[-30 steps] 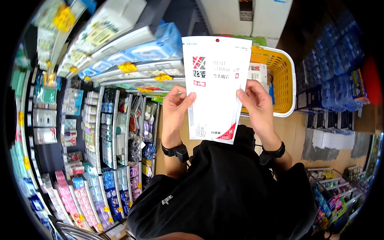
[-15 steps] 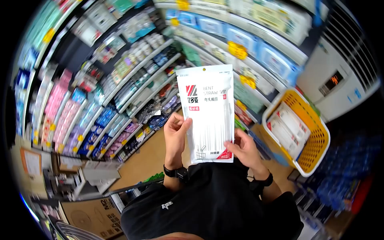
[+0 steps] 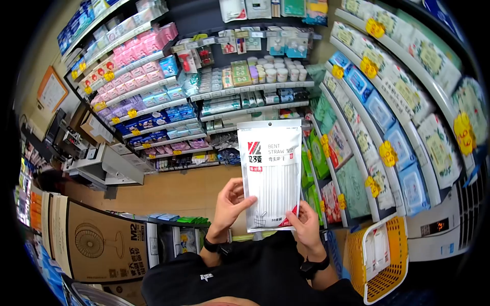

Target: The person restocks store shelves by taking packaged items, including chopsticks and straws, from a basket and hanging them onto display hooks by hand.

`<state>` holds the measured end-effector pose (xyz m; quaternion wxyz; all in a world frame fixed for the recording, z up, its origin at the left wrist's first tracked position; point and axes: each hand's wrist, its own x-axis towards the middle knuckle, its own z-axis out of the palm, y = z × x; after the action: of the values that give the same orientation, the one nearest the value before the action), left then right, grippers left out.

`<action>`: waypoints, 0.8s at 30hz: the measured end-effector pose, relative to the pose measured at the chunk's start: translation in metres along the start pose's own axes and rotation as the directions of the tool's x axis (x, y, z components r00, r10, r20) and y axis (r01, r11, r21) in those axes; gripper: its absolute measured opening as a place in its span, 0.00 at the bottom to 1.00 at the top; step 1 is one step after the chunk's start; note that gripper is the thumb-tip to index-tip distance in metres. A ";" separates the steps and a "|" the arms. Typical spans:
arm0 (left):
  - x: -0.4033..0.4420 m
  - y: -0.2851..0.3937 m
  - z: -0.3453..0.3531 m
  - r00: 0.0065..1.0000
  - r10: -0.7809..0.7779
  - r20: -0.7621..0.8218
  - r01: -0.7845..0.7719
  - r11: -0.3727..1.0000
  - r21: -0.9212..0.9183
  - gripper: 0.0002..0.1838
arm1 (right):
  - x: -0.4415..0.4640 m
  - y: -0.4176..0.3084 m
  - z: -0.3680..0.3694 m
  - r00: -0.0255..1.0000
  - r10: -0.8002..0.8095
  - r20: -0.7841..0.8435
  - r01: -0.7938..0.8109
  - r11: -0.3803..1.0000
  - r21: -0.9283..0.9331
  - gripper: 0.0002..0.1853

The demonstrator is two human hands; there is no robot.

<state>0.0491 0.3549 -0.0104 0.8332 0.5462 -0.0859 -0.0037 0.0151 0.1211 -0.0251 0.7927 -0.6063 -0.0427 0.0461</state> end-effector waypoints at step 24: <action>0.138 0.025 -0.054 0.984 0.020 -0.176 0.005 0.990 0.143 0.27 | 0.211 0.001 0.036 0.967 -0.051 0.250 0.043 0.998 0.038 0.17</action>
<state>0.1904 0.4001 0.0104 0.7962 0.6025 -0.0135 0.0542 0.2196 0.1822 -0.0144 0.7914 -0.5817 -0.1561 0.1045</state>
